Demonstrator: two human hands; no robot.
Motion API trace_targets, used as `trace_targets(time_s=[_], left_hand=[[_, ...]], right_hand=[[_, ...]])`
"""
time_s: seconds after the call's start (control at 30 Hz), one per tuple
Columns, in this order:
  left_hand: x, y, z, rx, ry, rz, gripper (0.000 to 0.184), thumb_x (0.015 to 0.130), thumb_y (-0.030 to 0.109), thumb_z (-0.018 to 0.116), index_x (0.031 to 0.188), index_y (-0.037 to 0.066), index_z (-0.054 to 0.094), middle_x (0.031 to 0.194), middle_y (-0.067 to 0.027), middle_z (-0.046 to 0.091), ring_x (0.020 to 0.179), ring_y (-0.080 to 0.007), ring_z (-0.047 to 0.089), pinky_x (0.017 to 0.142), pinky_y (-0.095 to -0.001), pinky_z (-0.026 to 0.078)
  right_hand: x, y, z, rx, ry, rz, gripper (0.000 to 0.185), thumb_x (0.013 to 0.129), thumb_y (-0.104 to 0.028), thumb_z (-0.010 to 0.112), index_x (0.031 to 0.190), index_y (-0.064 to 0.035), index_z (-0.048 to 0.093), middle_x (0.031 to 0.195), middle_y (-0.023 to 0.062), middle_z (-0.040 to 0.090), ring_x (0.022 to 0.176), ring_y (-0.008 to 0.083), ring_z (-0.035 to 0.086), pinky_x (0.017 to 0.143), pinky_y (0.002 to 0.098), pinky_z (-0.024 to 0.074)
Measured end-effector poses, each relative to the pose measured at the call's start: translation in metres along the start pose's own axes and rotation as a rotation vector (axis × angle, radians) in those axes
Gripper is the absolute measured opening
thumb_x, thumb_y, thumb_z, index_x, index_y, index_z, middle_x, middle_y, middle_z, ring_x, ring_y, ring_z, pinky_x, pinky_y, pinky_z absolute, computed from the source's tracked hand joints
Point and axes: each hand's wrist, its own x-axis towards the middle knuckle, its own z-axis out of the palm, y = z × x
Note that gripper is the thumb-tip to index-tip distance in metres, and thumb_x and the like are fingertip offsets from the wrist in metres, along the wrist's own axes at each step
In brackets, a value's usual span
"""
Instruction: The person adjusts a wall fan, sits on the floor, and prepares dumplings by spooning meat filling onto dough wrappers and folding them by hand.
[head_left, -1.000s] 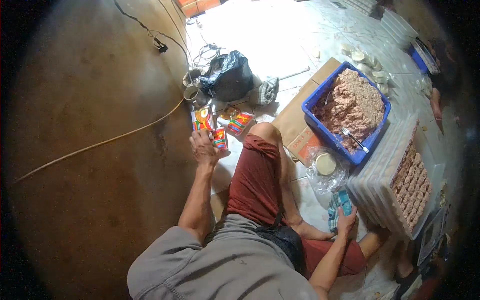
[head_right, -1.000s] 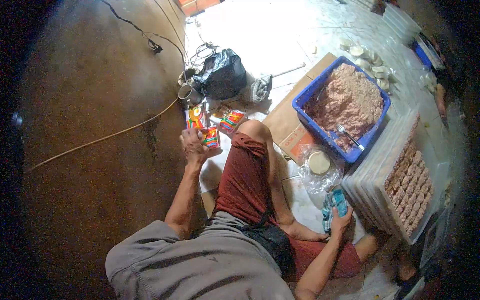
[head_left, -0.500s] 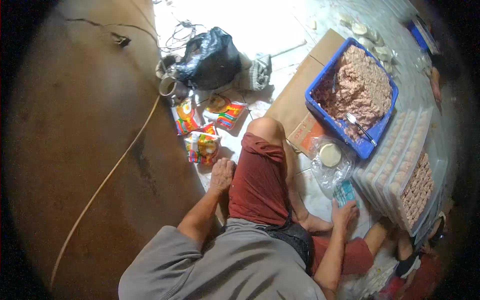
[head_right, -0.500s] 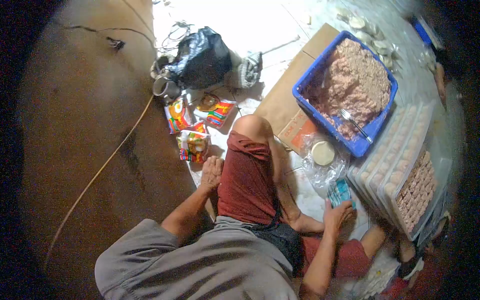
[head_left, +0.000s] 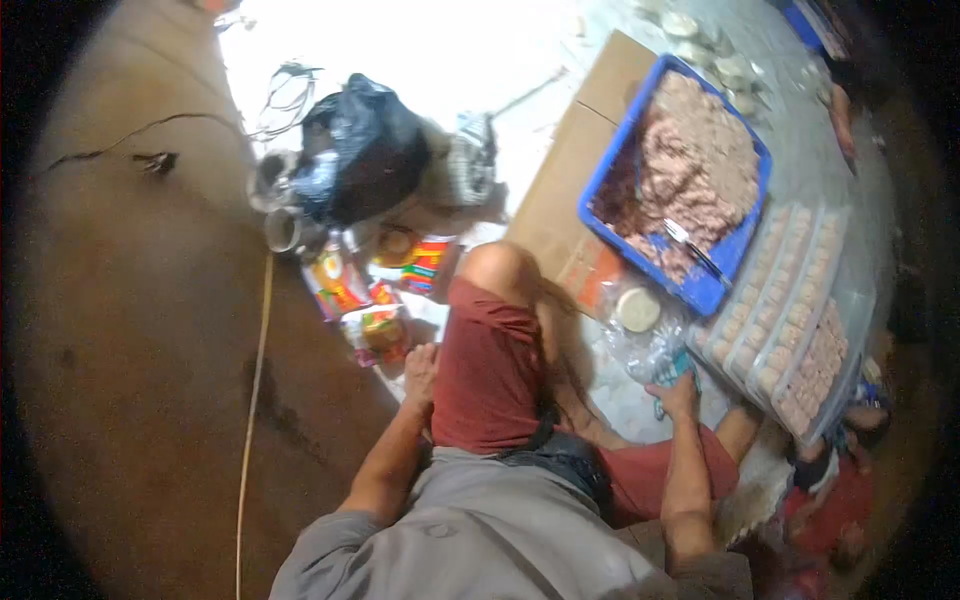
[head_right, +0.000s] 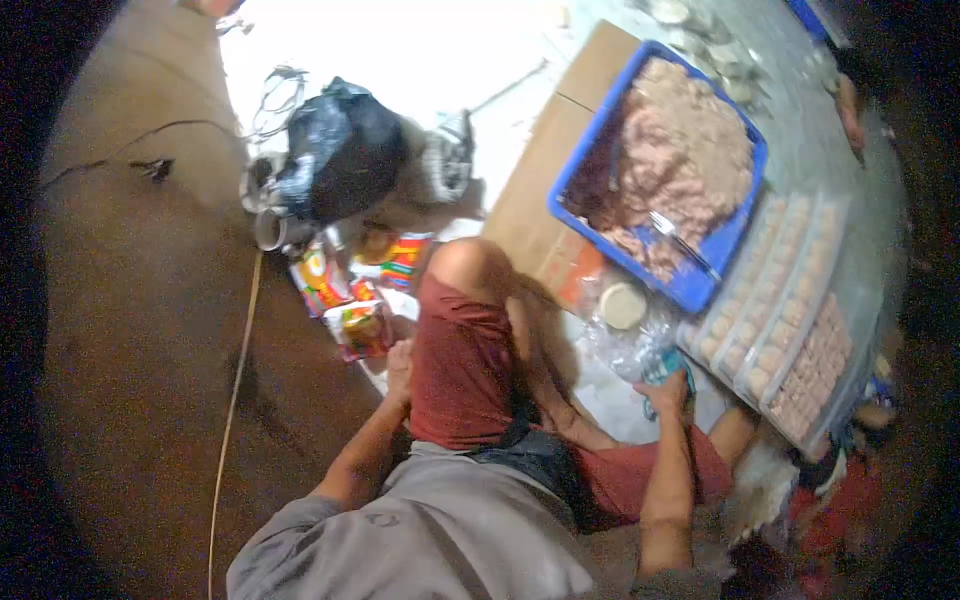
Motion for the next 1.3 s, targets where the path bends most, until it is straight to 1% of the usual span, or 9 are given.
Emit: trace_targets(time_s=[0.27,0.4,0.47,0.53,0.7,0.8,0.87,1.13,1.3], left_hand=[[0.003,-0.001,0.004,0.093,0.105,0.121,0.028,0.086,0.021,0.05,0.11,0.008,0.057,0.096,-0.013,0.052,0.092,-0.0324,0.052,0.081,-0.0435,0.041],[-0.003,-0.04,0.044,0.158,0.053,0.113,0.03,0.087,0.02,0.053,0.112,0.006,0.059,0.111,-0.0171,0.06,0.105,-0.0355,0.057,0.091,-0.0446,0.044],[0.024,0.001,-0.01,-0.192,0.039,-0.097,0.025,0.09,0.026,0.054,0.103,0.006,0.062,0.089,-0.0138,0.063,0.085,-0.0335,0.062,0.077,-0.0448,0.048],[0.054,0.017,-0.05,0.145,0.303,-0.21,0.02,0.089,0.029,0.06,0.088,0.009,0.062,0.076,-0.012,0.061,0.075,-0.0356,0.062,0.068,-0.0475,0.048],[0.118,-0.048,-0.107,0.463,0.641,-0.611,0.046,0.084,0.039,0.066,0.11,0.002,0.054,0.104,-0.0158,0.06,0.099,-0.0351,0.063,0.078,-0.0498,0.051],[0.117,-0.075,-0.114,0.274,0.204,-0.61,0.066,0.085,0.048,0.065,0.136,0.01,0.048,0.113,-0.0183,0.058,0.112,-0.0372,0.059,0.088,-0.0512,0.051],[0.112,-0.066,-0.12,0.326,0.074,-0.746,0.058,0.086,0.048,0.063,0.132,0.014,0.054,0.119,-0.0191,0.059,0.114,-0.0372,0.059,0.088,-0.0514,0.051],[0.167,-0.091,-0.111,0.294,0.086,-0.948,0.057,0.088,0.046,0.059,0.124,0.002,0.06,0.129,-0.0191,0.056,0.119,-0.0367,0.057,0.091,-0.0532,0.049],[0.2,-0.138,-0.082,0.196,0.059,-1.347,0.059,0.087,0.036,0.066,0.131,-0.001,0.055,0.14,-0.0178,0.045,0.125,-0.0357,0.052,0.103,-0.0554,0.042]], right_hand=[[0.041,0.005,0.004,-0.087,0.006,-0.069,0.084,0.056,-0.03,0.093,0.121,0.0102,0.057,0.112,0.0259,0.067,0.102,0.0334,0.067,0.088,0.0399,0.0523],[0.023,0.018,0.01,0.22,-0.161,-0.082,0.103,0.051,-0.037,0.093,0.13,0.0114,0.048,0.129,0.0291,0.058,0.12,0.0407,0.057,0.102,0.0409,0.0451],[0.02,0.028,0.017,0.128,0.11,-0.136,0.08,0.057,-0.033,0.091,0.12,0.0069,0.06,0.125,0.025,0.062,0.117,0.0358,0.06,0.1,0.0391,0.0459],[0.017,0.023,0.008,0.124,0.039,-0.084,0.08,0.06,-0.036,0.089,0.121,0.0075,0.06,0.127,0.025,0.061,0.118,0.0355,0.059,0.101,0.0389,0.045],[0.02,0.021,-0.003,0.274,-0.181,-0.074,0.083,0.058,-0.038,0.089,0.119,0.0101,0.06,0.123,0.0284,0.063,0.116,0.0378,0.061,0.1,0.0388,0.0464],[0.003,0.012,-0.01,0.198,-0.047,-0.119,0.077,0.06,-0.038,0.089,0.116,0.0078,0.064,0.121,0.0276,0.064,0.115,0.0375,0.062,0.099,0.0397,0.0468],[0.024,0.022,0.003,0.171,-0.049,-0.113,0.079,0.06,-0.04,0.088,0.117,0.0078,0.063,0.122,0.0282,0.063,0.115,0.0385,0.062,0.099,0.0405,0.0468],[0.017,0.02,0.003,0.086,-0.051,-0.086,0.078,0.057,-0.048,0.088,0.106,0.0089,0.068,0.117,0.0294,0.065,0.11,0.0394,0.064,0.095,0.0408,0.0493],[0.023,0.023,0.003,0.142,-0.019,-0.058,0.08,0.057,-0.046,0.089,0.111,0.008,0.066,0.121,0.0287,0.063,0.113,0.0382,0.063,0.097,0.0407,0.0483]])
